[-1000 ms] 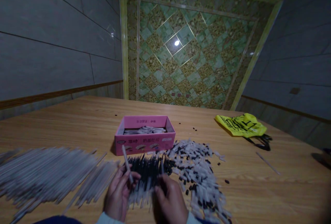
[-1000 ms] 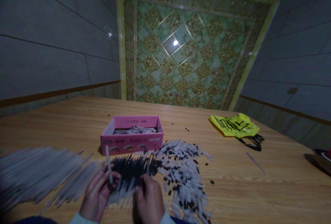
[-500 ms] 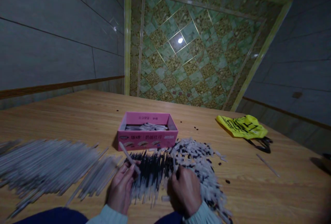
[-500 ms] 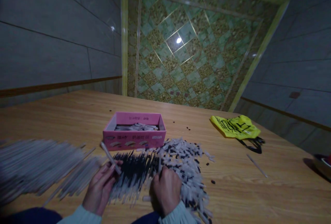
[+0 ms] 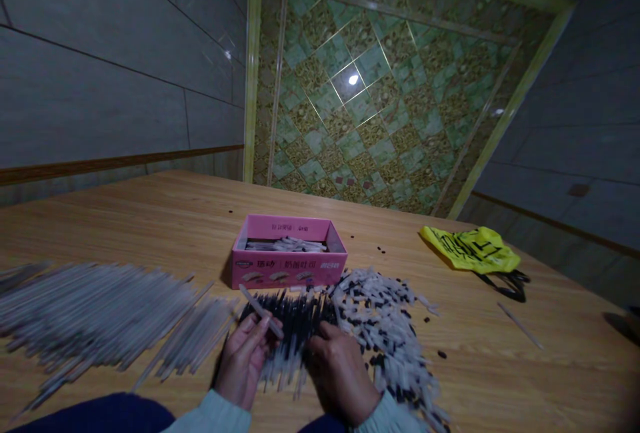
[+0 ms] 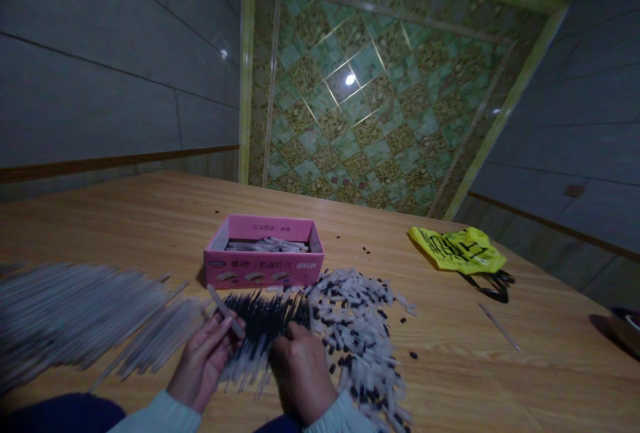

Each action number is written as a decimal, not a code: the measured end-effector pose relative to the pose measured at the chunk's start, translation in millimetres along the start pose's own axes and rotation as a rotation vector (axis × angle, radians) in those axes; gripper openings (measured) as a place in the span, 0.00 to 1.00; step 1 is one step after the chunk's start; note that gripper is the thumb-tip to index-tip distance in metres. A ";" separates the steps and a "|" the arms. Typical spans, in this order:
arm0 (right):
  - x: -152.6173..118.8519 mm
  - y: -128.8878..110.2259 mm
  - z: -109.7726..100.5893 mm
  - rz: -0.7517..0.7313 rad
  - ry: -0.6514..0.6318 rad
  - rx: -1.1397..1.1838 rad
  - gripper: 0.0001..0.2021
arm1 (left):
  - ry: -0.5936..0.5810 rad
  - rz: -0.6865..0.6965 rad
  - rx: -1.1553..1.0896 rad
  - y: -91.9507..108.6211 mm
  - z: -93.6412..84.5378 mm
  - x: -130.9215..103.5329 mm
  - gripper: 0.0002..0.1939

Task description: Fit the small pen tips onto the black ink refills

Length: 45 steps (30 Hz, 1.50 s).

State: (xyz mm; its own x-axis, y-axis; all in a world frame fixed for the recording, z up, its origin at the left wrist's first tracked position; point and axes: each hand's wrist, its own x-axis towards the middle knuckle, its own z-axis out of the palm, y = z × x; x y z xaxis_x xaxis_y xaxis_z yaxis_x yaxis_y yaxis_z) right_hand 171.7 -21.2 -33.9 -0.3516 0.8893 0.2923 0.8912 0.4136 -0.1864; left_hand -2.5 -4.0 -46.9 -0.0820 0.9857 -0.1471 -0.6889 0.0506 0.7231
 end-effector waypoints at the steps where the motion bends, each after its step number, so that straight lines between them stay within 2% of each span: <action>1: 0.4 0.5 -0.3 -0.013 0.002 0.024 0.08 | 0.001 -0.007 0.005 1.0 2.0 -1.5 0.14; 9: 0.6 0.4 -5.1 -0.081 -0.012 0.053 0.05 | -0.026 -0.012 -0.004 1.5 5.4 -3.0 0.15; 15: -0.9 1.9 -1.5 -0.115 -0.014 0.058 0.04 | -0.007 -0.040 -0.024 2.8 5.4 -3.9 0.16; 22: -1.2 3.1 3.4 -0.224 -0.039 0.045 0.04 | 0.033 -0.037 -0.026 3.8 7.5 -5.5 0.16; 25: -2.8 3.1 2.2 -0.259 0.036 0.112 0.09 | 0.015 -0.041 -0.028 2.0 3.9 -2.4 0.15; 28: -5.8 3.4 -6.1 -0.279 0.211 0.261 0.14 | 0.005 -0.038 -0.040 -0.1 -0.1 0.6 0.16; 30: -8.1 3.7 -14.9 -0.185 0.403 0.429 0.11 | 0.005 -0.040 -0.050 -0.9 -1.3 1.5 0.16; 32: -10.1 4.4 -23.8 0.017 0.599 0.620 0.07 | 0.014 -0.044 -0.064 -0.8 -1.0 1.2 0.15; 34: -11.4 5.8 -31.0 0.233 0.735 0.843 0.06 | 0.032 -0.051 -0.081 -0.4 0.1 0.1 0.14; 36: -11.9 7.3 -35.4 0.366 0.765 1.070 0.08 | 0.050 -0.061 -0.101 -0.2 1.2 -1.0 0.13; 38: -11.7 8.1 -37.1 0.416 0.742 1.221 0.10 | 0.052 -0.073 -0.113 -0.6 1.6 -1.6 0.13; 45: -9.6 3.8 -34.8 0.434 0.700 1.295 0.13 | 0.045 -0.084 -0.112 -2.8 1.5 -2.3 0.14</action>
State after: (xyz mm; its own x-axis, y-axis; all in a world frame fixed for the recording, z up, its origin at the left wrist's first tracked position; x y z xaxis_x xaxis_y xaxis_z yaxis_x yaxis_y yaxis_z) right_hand 188.5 -34.9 -4.7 0.3933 0.8685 0.3018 -0.0972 0.3656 -0.9257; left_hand 0.6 -6.1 -47.6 -0.0514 0.9704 -0.2359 -0.7707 0.1117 0.6274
